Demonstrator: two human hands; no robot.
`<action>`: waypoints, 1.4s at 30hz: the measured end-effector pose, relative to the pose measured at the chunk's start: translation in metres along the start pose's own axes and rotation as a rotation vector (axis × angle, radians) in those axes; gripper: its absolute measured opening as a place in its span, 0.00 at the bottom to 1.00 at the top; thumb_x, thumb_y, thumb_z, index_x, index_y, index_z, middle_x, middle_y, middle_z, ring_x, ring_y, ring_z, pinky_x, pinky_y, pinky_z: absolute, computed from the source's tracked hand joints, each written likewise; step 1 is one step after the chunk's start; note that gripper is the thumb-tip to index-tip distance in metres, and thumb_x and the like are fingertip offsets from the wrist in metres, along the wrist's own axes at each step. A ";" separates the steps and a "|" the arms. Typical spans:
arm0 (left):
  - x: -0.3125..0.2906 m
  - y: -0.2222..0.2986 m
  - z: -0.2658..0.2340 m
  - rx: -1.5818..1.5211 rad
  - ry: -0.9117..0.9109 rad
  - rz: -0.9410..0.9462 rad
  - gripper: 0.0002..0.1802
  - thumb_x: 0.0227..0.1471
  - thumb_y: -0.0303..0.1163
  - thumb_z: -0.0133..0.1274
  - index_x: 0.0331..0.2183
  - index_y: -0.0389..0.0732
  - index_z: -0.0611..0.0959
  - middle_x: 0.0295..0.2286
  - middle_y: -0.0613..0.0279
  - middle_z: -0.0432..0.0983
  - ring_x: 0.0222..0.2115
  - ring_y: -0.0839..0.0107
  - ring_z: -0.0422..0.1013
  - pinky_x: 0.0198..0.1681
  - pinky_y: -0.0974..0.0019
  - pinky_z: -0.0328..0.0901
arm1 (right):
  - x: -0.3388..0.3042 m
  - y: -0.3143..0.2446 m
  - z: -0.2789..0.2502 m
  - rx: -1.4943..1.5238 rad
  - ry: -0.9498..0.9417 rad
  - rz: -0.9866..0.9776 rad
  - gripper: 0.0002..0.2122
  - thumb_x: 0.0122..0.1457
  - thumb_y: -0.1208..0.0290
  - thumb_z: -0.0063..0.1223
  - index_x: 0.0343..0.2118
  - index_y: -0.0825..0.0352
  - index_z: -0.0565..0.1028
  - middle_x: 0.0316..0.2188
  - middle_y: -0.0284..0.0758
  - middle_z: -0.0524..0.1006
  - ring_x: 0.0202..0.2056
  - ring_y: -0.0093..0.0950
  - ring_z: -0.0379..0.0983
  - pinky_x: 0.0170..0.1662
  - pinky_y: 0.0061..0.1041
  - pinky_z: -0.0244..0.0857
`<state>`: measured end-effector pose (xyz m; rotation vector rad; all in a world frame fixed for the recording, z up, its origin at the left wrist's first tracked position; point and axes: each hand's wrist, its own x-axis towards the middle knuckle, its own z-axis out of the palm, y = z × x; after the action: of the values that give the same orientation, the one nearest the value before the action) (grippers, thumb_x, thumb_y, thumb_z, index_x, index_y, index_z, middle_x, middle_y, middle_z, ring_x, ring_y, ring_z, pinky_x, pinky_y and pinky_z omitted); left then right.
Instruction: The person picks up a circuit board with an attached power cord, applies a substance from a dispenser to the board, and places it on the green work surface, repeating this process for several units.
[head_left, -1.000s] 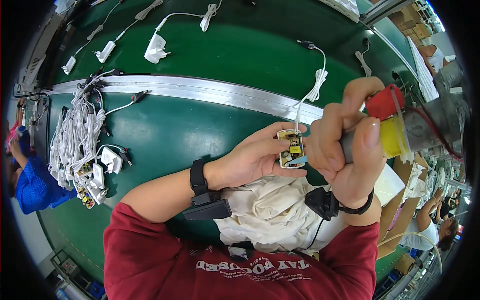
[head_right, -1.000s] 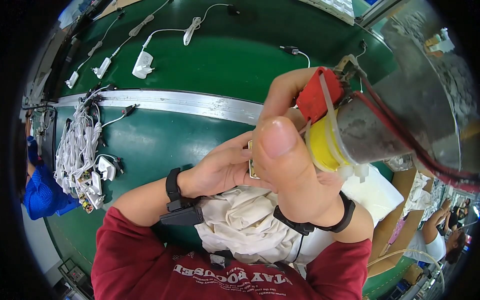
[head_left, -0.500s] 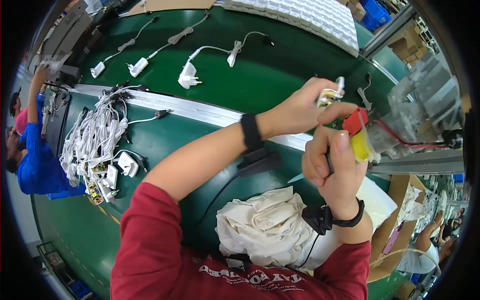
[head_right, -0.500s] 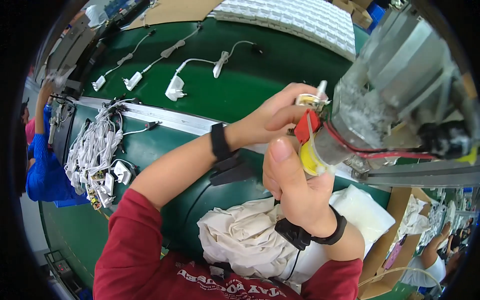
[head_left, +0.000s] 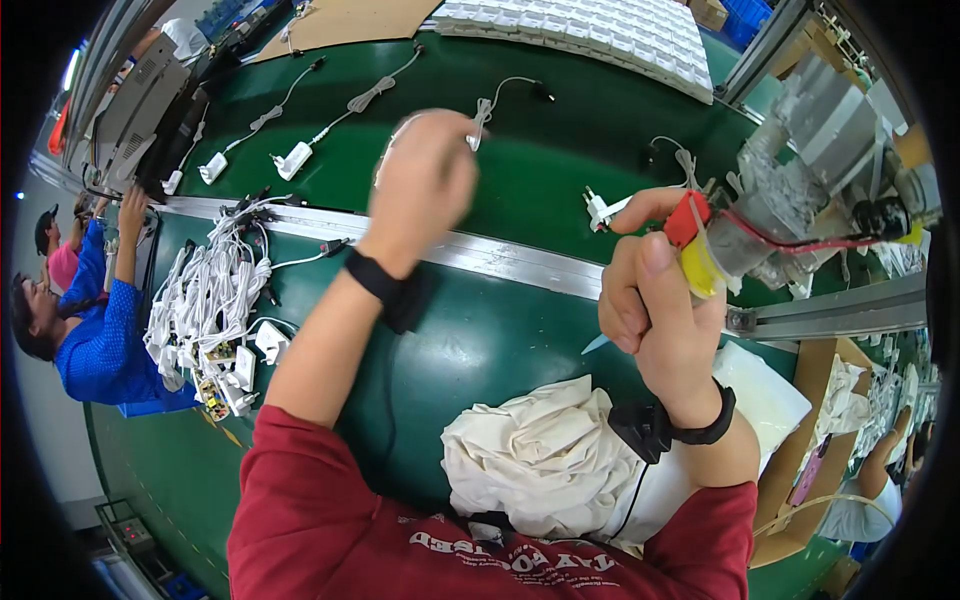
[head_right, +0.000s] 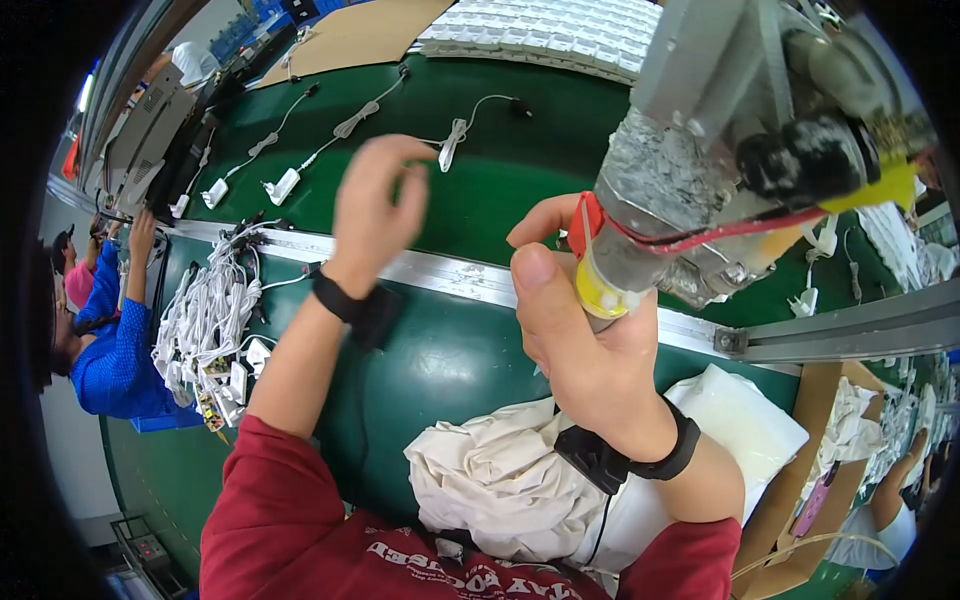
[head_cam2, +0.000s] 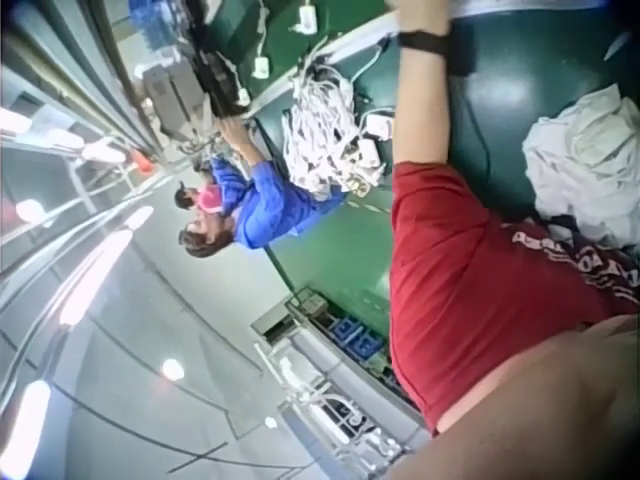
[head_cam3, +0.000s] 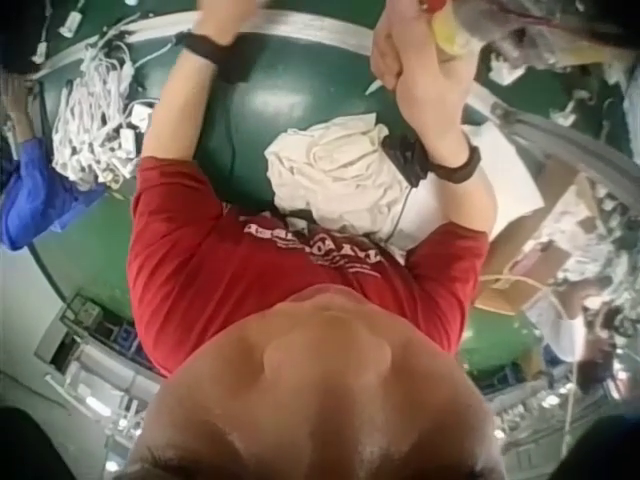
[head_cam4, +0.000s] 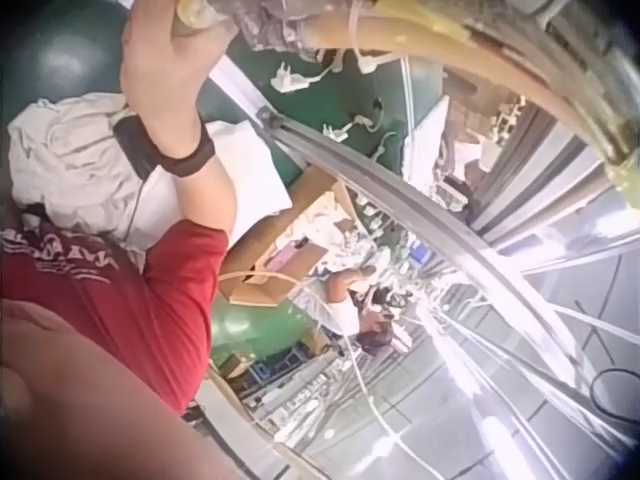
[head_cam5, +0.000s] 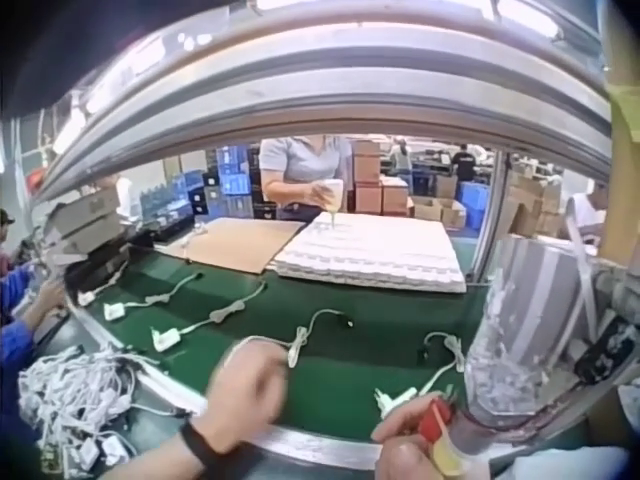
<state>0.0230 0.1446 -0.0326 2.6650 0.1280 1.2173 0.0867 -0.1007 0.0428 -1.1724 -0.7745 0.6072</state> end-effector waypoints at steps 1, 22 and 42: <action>-0.002 -0.017 -0.014 0.103 0.073 -0.086 0.17 0.43 0.28 0.53 0.38 0.35 0.75 0.38 0.50 0.71 0.39 0.52 0.68 0.45 0.58 0.63 | 0.000 -0.001 0.001 0.000 -0.009 0.002 0.13 0.64 0.62 0.38 0.39 0.68 0.61 0.11 0.26 0.56 0.10 0.14 0.49 0.13 0.15 0.44; -0.050 0.086 0.002 -1.500 -0.218 -1.301 0.15 0.56 0.35 0.47 0.42 0.36 0.69 0.29 0.60 0.74 0.26 0.76 0.71 0.21 0.75 0.61 | 0.003 -0.009 -0.001 -0.043 0.057 -0.014 0.11 0.64 0.63 0.37 0.38 0.68 0.63 0.10 0.25 0.57 0.09 0.13 0.50 0.11 0.15 0.44; -0.085 0.153 0.006 -1.954 -0.691 -1.000 0.23 0.57 0.23 0.41 0.53 0.42 0.58 0.49 0.55 0.63 0.49 0.66 0.65 0.43 0.62 0.72 | 0.008 0.007 -0.009 0.216 0.044 -0.002 0.08 0.59 0.68 0.47 0.33 0.65 0.64 0.14 0.22 0.60 0.13 0.11 0.52 0.15 0.14 0.44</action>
<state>-0.0289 -0.0193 -0.0648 0.7886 0.0567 -0.1788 0.0979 -0.0980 0.0365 -0.9832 -0.6556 0.6451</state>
